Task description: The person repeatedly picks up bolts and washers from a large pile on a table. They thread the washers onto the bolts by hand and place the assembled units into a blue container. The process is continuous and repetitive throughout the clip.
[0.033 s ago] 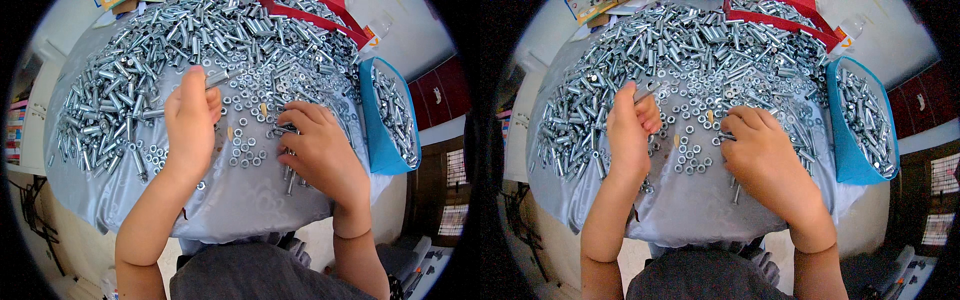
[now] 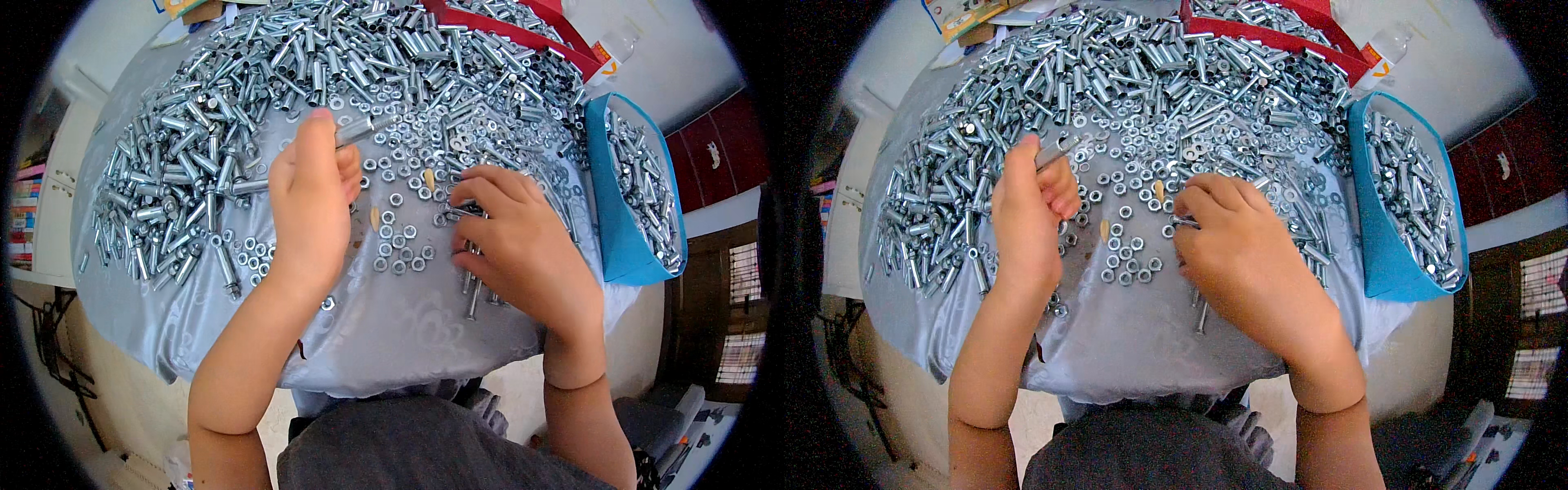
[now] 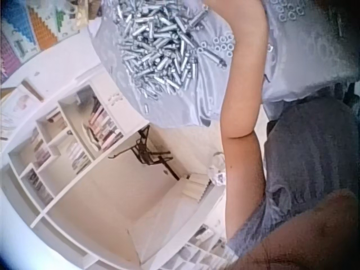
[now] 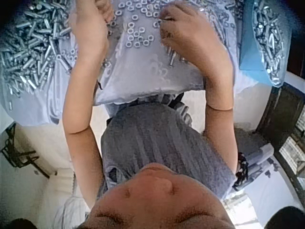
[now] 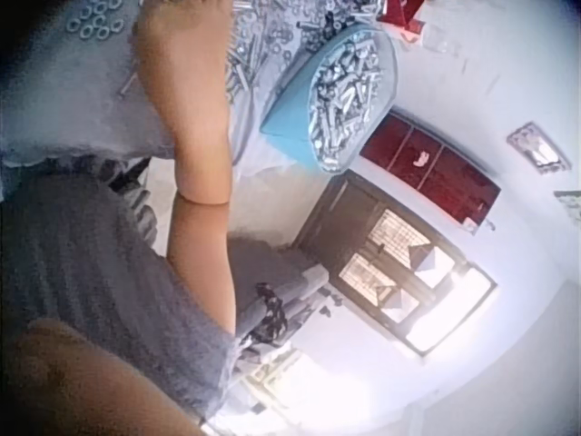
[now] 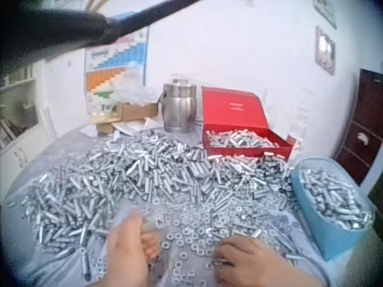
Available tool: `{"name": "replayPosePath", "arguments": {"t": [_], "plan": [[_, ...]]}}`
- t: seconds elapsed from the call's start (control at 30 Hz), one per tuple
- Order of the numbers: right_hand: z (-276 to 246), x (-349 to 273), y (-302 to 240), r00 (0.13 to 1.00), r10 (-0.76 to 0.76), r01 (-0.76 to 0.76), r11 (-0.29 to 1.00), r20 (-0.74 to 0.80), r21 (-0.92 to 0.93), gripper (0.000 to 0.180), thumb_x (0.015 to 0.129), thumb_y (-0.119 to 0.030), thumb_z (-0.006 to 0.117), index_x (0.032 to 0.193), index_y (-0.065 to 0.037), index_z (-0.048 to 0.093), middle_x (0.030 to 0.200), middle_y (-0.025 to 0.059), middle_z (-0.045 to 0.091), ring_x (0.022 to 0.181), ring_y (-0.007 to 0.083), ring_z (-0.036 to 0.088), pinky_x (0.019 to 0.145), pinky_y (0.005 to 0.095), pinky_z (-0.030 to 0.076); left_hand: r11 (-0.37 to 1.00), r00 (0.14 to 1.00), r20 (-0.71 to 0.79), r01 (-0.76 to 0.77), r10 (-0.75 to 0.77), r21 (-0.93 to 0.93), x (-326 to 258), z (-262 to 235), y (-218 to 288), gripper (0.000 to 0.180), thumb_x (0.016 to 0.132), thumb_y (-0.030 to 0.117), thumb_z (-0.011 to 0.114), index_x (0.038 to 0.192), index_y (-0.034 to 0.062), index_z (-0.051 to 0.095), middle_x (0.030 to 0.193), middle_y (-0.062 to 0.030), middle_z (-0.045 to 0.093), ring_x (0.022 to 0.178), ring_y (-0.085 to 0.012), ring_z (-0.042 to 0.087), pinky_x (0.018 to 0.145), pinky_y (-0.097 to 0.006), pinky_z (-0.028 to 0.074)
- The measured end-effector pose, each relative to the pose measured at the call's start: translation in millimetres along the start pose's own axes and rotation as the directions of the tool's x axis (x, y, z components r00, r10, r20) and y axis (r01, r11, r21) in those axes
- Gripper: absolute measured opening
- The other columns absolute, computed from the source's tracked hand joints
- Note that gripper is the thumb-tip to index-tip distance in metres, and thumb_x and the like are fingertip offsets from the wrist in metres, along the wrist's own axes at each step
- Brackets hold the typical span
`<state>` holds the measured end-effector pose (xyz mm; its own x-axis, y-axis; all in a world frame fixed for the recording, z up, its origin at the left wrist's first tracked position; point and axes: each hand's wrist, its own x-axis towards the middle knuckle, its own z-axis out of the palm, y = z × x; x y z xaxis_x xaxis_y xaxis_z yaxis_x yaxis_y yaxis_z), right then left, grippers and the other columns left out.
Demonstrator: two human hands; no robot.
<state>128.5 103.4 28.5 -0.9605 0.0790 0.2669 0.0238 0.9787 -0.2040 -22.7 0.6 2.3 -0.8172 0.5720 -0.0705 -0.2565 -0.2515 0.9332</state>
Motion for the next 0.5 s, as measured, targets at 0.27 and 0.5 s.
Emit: {"name": "replayPosePath", "arguments": {"t": [0.27, 0.5], "plan": [[17.6, 16.5, 1.3, 0.995, 0.061, -0.027, 0.93, -0.082, 0.366, 0.008, 0.073, -0.007, 0.057, 0.075, -0.002, 0.051, 0.076, 0.0129, 0.055, 0.073, 0.0308, 0.053, 0.066, 0.0383, 0.042, 0.993, 0.996, 0.094, 0.0, -0.011, 0.114, -2.9, 0.3, -6.7, 0.042, 0.086, 0.032, 0.038, 0.051, 0.0141, 0.022, 0.048, 0.003, 0.026, 0.044, -0.0083, 0.026, 0.045, -0.025, 0.023], [25.7, 15.5, 9.0, 0.948, 0.315, -0.222, 0.746, -0.038, 0.628, 0.009, 0.078, -0.006, 0.054, 0.086, -0.001, 0.056, 0.074, 0.0139, 0.059, 0.066, 0.0254, 0.057, 0.06, 0.0318, 0.044, 0.979, 0.995, 0.095, -0.002, -0.018, 0.205, -5.2, 5.4, -7.8, 0.043, 0.086, 0.033, 0.041, 0.051, 0.0121, 0.03, 0.047, 0.0023, 0.032, 0.044, -0.0082, 0.028, 0.044, -0.024, 0.024]]}}
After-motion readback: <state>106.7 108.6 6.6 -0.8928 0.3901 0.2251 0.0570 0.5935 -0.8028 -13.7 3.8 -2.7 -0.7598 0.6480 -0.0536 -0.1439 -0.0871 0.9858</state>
